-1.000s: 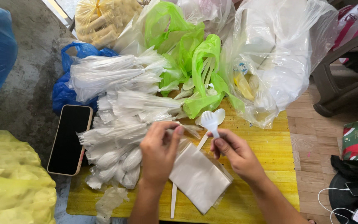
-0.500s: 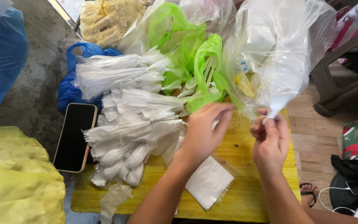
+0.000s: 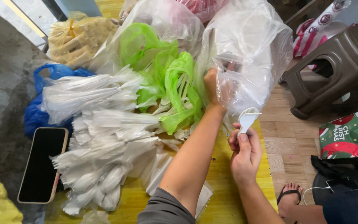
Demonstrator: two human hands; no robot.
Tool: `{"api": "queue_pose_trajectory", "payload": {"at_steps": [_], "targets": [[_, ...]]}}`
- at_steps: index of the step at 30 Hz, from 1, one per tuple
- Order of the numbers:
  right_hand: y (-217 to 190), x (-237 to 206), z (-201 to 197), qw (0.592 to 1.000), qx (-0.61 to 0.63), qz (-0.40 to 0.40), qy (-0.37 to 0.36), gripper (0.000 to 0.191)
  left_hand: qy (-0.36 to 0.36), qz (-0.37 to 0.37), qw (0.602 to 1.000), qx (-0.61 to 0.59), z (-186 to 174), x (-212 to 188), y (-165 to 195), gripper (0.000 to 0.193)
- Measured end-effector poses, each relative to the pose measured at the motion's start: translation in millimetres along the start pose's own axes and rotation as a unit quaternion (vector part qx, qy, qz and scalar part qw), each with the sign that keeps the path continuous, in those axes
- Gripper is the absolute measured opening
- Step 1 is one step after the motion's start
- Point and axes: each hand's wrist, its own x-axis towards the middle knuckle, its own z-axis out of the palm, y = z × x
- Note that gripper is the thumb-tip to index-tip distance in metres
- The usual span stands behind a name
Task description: The person repeatedly picks up a plastic spoon and fork, places them on a small white paper napkin, folds the napkin around the cutlery, and then inserts the bundle into a small clear plastic bag. The person ties the bag closed and sets it aside, repeating the process with new items.
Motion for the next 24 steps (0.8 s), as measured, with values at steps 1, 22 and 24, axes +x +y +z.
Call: {"api": "queue_pose_trajectory", "payload": {"at_steps": [1,22,24], "targets": [[0,-1,0,1.0,0.005,0.005,-0.002,0.026,0.008,0.012,1.0,0.001,1,1,2,0.02],[-12,-2,4,0.995,0.006,0.002,-0.102,0.06,-0.104,0.128,0.982,0.089,-185,-89,99,0.016],[-9,-6,4,0.992,-0.025,0.042,-0.114,0.047,-0.114,0.14,0.976,0.121,-201,-94,108,0.016]]}}
